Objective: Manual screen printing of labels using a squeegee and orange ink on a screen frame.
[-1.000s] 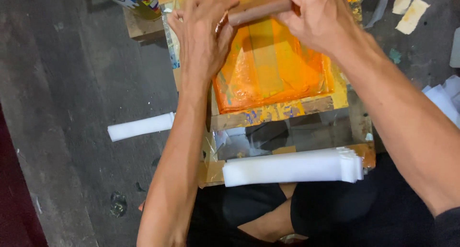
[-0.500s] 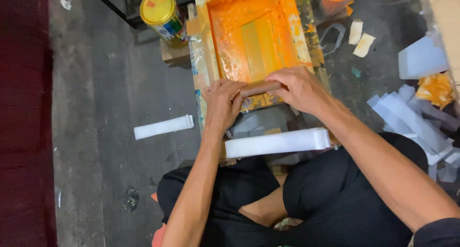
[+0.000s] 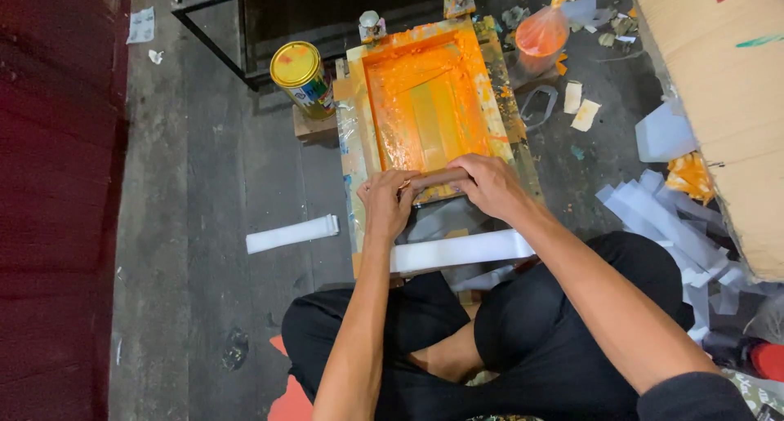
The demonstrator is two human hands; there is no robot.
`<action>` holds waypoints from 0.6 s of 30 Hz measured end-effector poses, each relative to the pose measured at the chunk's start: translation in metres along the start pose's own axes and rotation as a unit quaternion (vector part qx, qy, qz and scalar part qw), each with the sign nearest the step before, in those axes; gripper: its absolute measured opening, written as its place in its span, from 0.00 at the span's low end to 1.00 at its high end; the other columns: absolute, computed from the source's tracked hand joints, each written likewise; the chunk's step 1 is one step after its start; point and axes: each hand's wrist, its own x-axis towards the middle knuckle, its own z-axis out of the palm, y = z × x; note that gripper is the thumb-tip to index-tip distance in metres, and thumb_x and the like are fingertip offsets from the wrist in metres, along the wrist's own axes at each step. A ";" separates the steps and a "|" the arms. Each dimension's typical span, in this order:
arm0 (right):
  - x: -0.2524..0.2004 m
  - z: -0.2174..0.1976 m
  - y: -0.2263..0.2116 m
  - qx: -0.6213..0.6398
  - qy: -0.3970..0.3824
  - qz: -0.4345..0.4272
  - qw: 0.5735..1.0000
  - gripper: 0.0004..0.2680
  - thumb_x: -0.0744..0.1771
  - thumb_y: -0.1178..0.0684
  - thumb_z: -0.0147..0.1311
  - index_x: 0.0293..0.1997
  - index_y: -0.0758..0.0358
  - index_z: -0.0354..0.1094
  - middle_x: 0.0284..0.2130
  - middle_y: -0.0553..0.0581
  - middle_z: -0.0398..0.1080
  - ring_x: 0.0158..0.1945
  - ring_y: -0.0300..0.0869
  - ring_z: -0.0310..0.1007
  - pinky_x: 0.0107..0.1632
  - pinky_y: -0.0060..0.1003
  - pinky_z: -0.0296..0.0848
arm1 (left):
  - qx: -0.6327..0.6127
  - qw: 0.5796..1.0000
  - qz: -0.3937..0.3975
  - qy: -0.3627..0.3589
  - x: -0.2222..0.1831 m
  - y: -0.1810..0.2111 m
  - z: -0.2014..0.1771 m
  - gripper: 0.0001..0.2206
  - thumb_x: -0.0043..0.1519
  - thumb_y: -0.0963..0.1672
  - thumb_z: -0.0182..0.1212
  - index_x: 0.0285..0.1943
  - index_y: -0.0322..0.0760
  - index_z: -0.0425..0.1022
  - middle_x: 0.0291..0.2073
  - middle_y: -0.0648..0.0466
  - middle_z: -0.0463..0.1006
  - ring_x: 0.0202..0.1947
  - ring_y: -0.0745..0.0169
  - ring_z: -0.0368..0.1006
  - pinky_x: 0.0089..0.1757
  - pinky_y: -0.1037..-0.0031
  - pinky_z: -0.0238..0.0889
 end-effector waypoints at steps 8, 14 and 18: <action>0.001 -0.002 -0.008 0.000 0.003 0.024 1.000 0.10 0.65 0.63 0.58 0.51 0.62 0.72 0.39 0.61 0.77 0.43 0.53 0.79 0.45 0.43 0.77 | -0.013 0.999 -0.020 -0.027 0.003 -0.002 -0.004 0.12 0.60 0.46 0.67 0.52 0.62 0.81 0.44 0.67 0.80 0.53 0.63 0.70 0.57 0.62 0.46; 0.005 -0.006 -0.015 -0.002 -0.006 0.033 0.999 0.10 0.64 0.63 0.59 0.49 0.59 0.72 0.39 0.59 0.77 0.44 0.54 0.79 0.46 0.44 0.78 | -0.022 0.999 -0.034 -0.033 0.002 0.002 -0.009 0.15 0.60 0.44 0.67 0.54 0.61 0.80 0.45 0.68 0.80 0.54 0.65 0.69 0.58 0.62 0.44; 0.007 -0.005 -0.014 0.012 -0.010 0.047 0.999 0.10 0.64 0.63 0.60 0.48 0.59 0.72 0.39 0.59 0.77 0.44 0.53 0.80 0.47 0.42 0.78 | -0.039 0.997 -0.050 -0.037 0.003 0.013 -0.014 0.15 0.61 0.41 0.64 0.56 0.57 0.80 0.47 0.65 0.80 0.53 0.64 0.68 0.58 0.61 0.43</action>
